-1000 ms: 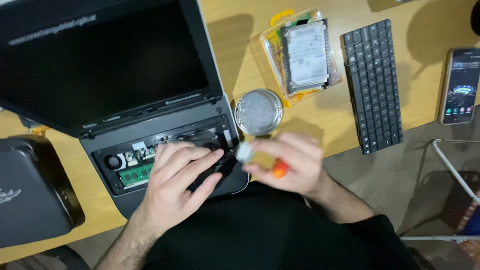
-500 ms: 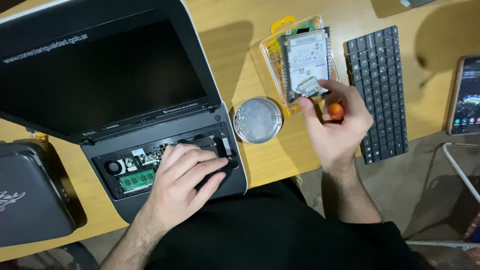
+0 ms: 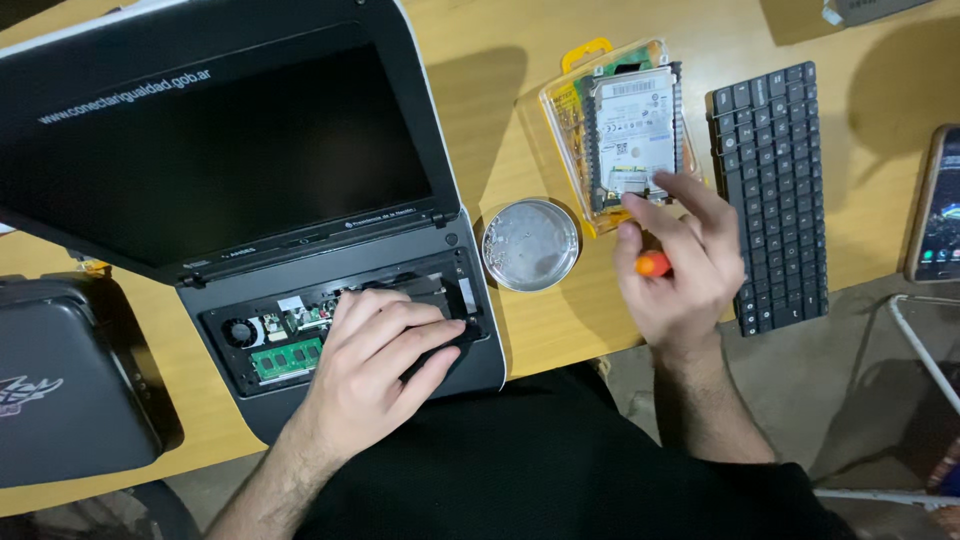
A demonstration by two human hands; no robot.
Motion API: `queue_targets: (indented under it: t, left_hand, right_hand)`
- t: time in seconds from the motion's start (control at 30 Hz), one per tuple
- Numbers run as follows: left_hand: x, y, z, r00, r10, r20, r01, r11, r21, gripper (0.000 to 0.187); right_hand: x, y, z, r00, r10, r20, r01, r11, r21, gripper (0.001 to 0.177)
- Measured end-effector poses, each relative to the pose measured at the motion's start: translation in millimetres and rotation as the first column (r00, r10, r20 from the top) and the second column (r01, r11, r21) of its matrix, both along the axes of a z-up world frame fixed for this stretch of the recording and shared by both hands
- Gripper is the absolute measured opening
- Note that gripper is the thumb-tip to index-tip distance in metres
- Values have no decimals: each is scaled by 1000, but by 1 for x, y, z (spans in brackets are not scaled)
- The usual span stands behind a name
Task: The person removes a RAM module and a hard drive from a laptop using a screwdriver. They then proceed to unscrew the bezel around the laptop screen, removing multiple screws and placing them into a small metal container.
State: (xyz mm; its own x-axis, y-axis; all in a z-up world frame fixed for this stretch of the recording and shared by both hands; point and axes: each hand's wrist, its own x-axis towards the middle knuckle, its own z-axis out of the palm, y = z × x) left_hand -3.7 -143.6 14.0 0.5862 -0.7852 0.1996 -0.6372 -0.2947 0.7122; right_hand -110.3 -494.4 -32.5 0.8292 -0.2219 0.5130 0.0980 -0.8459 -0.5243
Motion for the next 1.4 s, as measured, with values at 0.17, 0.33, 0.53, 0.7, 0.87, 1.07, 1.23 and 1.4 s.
queue_targets:
  t: [0.17,0.33,0.53,0.7,0.87,1.07,1.23,1.4]
  left_hand:
    - [-1,2,-2,1000,0,0,0,1000,-13,22]
    - [-2,4,-3,1000,-1,-4,1,1000,-9,22]
    - [-1,3,-3,1000,3,-18,-4,1000,-19,22]
    - [-1,4,-4,1000,6,-27,-7,1000,-21,20]
    - [-2,6,-7,1000,13,-26,-13,1000,-18,20]
    - [-1,6,-7,1000,8,-22,-9,999,-33,20]
    - [-2,7,-7,1000,13,-27,-14,1000,-28,21]
    - [-1,6,-4,1000,10,-15,-10,999,-48,15]
  right_hand:
    - [7,6,8,999,20,-31,-21,999,-48,24]
    - [7,4,1,997,62,-40,-60,997,38,30]
    - [10,6,6,999,35,-40,-34,999,30,22]
    - [12,1,1,993,111,-24,-111,994,26,25]
    - [14,6,6,995,95,-38,-95,995,24,22]
    - [13,5,2,993,113,-25,-113,994,11,23]
    - [13,6,0,998,62,-20,-62,998,5,19]
    - [14,9,6,994,107,-36,-106,994,23,24]
